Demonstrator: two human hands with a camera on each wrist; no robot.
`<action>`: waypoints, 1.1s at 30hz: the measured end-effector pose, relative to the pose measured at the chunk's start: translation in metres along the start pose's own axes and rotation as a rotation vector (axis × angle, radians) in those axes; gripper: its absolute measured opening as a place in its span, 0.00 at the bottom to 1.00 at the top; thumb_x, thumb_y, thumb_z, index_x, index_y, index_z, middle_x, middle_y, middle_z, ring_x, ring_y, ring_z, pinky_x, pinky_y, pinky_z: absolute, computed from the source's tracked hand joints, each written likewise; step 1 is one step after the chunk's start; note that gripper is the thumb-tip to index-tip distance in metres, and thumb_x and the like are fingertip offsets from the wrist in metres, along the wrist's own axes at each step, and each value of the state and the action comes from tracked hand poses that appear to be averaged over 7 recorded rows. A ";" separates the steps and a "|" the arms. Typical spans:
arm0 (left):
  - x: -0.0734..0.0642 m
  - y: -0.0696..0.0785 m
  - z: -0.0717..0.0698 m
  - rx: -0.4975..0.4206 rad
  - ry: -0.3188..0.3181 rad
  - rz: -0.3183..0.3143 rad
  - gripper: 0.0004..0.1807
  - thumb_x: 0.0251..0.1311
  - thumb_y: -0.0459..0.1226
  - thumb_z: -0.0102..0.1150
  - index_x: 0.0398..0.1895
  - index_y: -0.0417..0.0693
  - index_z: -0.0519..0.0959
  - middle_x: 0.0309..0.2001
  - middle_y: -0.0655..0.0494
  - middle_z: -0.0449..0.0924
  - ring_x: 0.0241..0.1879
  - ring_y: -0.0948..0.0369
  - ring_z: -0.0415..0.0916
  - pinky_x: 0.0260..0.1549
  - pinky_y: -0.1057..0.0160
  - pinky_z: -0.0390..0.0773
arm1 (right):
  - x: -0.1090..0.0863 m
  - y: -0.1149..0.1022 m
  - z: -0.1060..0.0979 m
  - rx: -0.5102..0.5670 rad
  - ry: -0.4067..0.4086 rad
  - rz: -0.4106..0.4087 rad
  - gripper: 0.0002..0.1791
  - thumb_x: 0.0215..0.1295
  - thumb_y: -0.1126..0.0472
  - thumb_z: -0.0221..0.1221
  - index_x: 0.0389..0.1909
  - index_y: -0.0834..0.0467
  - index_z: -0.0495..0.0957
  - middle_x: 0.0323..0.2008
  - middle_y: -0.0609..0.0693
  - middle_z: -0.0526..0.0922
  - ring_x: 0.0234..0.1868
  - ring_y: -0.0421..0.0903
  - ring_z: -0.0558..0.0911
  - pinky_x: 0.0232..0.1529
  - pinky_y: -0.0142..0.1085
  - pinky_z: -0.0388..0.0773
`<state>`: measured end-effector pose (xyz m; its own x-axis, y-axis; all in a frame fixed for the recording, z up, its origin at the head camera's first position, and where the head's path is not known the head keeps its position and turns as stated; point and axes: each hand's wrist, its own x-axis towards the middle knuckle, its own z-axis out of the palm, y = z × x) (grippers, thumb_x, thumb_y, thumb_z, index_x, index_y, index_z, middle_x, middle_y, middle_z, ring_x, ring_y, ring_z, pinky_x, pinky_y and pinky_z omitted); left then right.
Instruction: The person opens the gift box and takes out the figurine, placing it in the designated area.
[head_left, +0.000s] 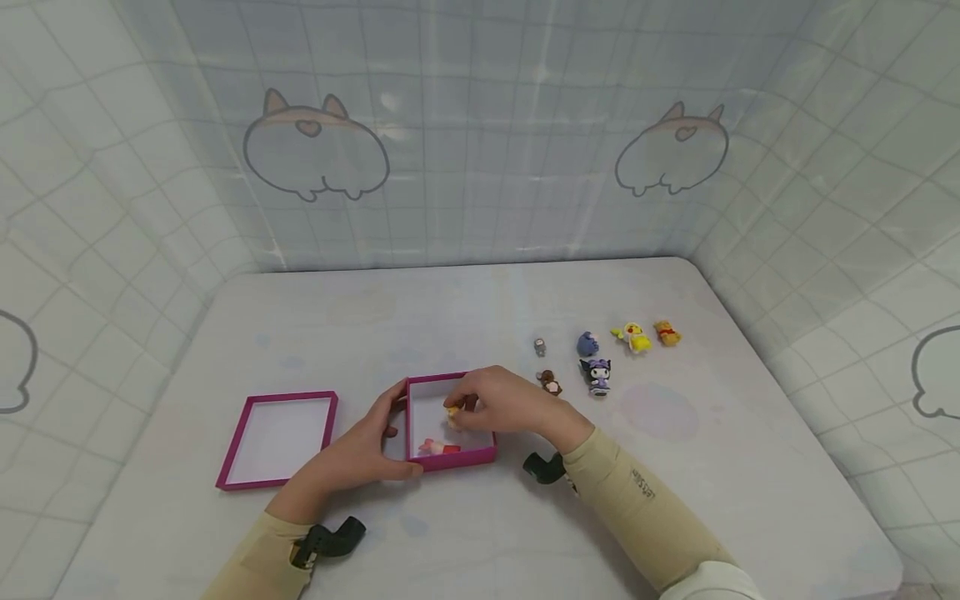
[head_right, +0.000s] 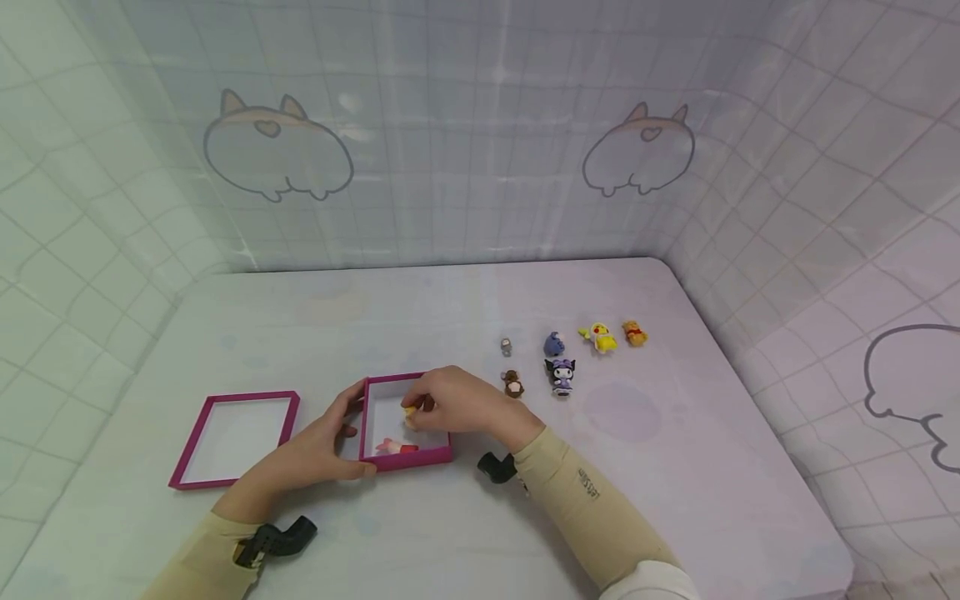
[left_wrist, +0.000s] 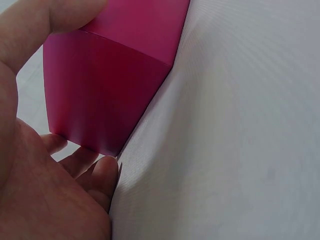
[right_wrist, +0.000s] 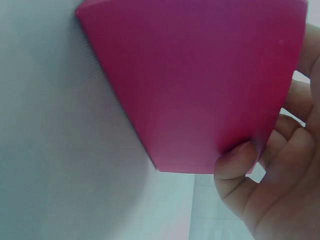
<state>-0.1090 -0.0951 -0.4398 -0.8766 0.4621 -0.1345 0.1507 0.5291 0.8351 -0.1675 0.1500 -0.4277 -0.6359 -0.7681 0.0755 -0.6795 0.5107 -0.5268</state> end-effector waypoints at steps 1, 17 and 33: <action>0.000 -0.001 0.000 0.001 0.002 -0.001 0.63 0.35 0.44 0.73 0.70 0.55 0.37 0.68 0.52 0.46 0.56 0.56 0.61 0.53 0.54 0.68 | 0.000 0.000 0.000 0.006 0.008 0.002 0.13 0.54 0.52 0.62 0.40 0.52 0.81 0.33 0.35 0.76 0.33 0.31 0.75 0.34 0.24 0.73; 0.002 -0.005 0.002 0.010 0.011 0.012 0.63 0.34 0.44 0.74 0.70 0.55 0.37 0.68 0.52 0.46 0.58 0.56 0.58 0.53 0.54 0.68 | 0.002 0.003 0.010 -0.123 0.069 -0.012 0.09 0.52 0.51 0.62 0.34 0.47 0.80 0.30 0.35 0.76 0.31 0.32 0.74 0.33 0.22 0.71; 0.011 -0.035 0.005 0.035 0.046 0.006 0.65 0.28 0.55 0.73 0.68 0.71 0.37 0.66 0.64 0.48 0.54 0.59 0.63 0.49 0.60 0.71 | 0.008 -0.009 0.007 -0.195 -0.071 0.078 0.11 0.47 0.48 0.67 0.32 0.44 0.79 0.28 0.34 0.76 0.31 0.31 0.73 0.35 0.25 0.73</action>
<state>-0.1220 -0.1047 -0.4728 -0.8955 0.4326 -0.1042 0.1712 0.5511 0.8167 -0.1634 0.1367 -0.4286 -0.6663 -0.7453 -0.0222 -0.6920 0.6292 -0.3540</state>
